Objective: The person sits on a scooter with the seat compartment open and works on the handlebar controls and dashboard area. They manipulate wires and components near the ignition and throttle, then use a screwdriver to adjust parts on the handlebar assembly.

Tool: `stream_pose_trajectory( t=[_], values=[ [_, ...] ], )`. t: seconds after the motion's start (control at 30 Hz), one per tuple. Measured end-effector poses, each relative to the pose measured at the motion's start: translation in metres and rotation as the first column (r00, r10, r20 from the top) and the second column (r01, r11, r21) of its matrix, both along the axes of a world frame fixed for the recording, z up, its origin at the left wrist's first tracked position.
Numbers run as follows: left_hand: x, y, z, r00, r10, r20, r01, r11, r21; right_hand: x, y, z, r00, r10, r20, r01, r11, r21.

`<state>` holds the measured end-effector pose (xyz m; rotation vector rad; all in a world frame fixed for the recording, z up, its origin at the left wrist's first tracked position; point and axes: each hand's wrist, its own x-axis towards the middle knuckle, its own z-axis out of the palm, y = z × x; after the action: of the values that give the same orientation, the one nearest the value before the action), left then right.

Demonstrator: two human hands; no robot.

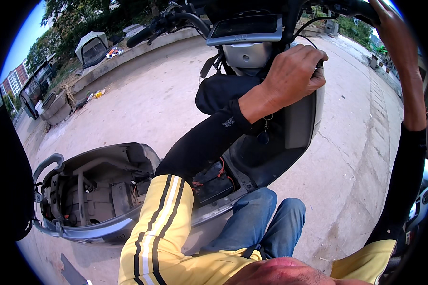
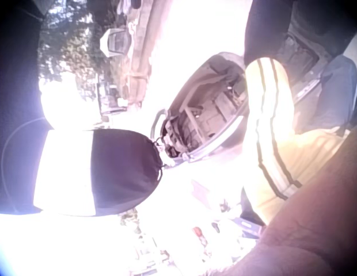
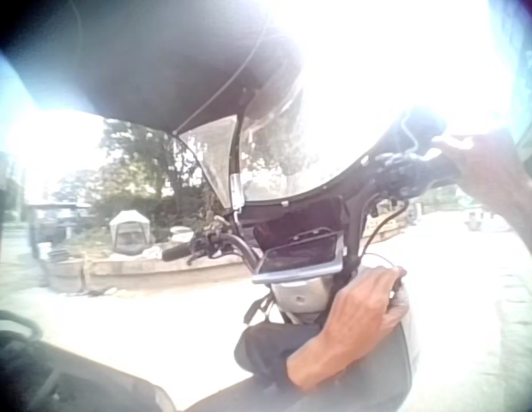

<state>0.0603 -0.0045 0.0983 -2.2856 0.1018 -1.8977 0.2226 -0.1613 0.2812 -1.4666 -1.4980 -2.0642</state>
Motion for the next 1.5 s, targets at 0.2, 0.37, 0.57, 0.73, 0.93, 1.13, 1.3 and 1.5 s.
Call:
stream_pose_trajectory(
  t=[0.2,0.37,0.57,0.73,0.93,1.13,1.3,1.5],
  values=[
    [-0.0016,0.0010,-0.0014,1.000,0.013,-0.010,-0.013,1.000,-0.007,0.0101,0.0107,-0.0055,0.997,0.005,0.077,-0.012,0.996,0.083],
    [0.0001,0.0004,-0.0006,1.000,0.005,-0.007,-0.005,1.000,-0.012,0.0100,0.0095,-0.0054,0.998,-0.016,0.059,0.011,0.996,0.083],
    [-0.0009,0.0006,-0.0003,1.000,-0.001,0.000,0.001,1.000,-0.003,0.0107,0.0097,-0.0052,0.997,-0.006,0.075,0.000,0.997,0.079],
    [-0.0003,0.0017,-0.0014,1.000,-0.002,0.001,0.002,1.000,-0.009,0.0105,0.0105,-0.0053,0.997,0.004,0.075,-0.009,0.997,0.079],
    [-0.0013,0.0006,-0.0009,1.000,0.008,-0.006,-0.008,1.000,-0.013,0.0104,0.0116,-0.0046,0.997,0.018,0.071,-0.023,0.996,0.081],
    [-0.0015,0.0015,-0.0016,1.000,0.006,-0.008,-0.006,1.000,-0.014,0.0053,0.0091,-0.0058,0.999,-0.004,0.037,0.001,0.998,0.063],
    [-0.0006,0.0006,-0.0019,1.000,0.004,0.001,-0.004,1.000,-0.025,0.0088,0.0091,-0.0051,0.996,0.011,0.089,-0.019,0.996,0.082],
    [-0.0005,-0.0009,-0.0015,1.000,-0.001,0.013,0.002,0.999,-0.033,0.0061,0.0094,-0.0065,0.997,-0.010,0.072,0.004,0.996,0.085]
  ],
)
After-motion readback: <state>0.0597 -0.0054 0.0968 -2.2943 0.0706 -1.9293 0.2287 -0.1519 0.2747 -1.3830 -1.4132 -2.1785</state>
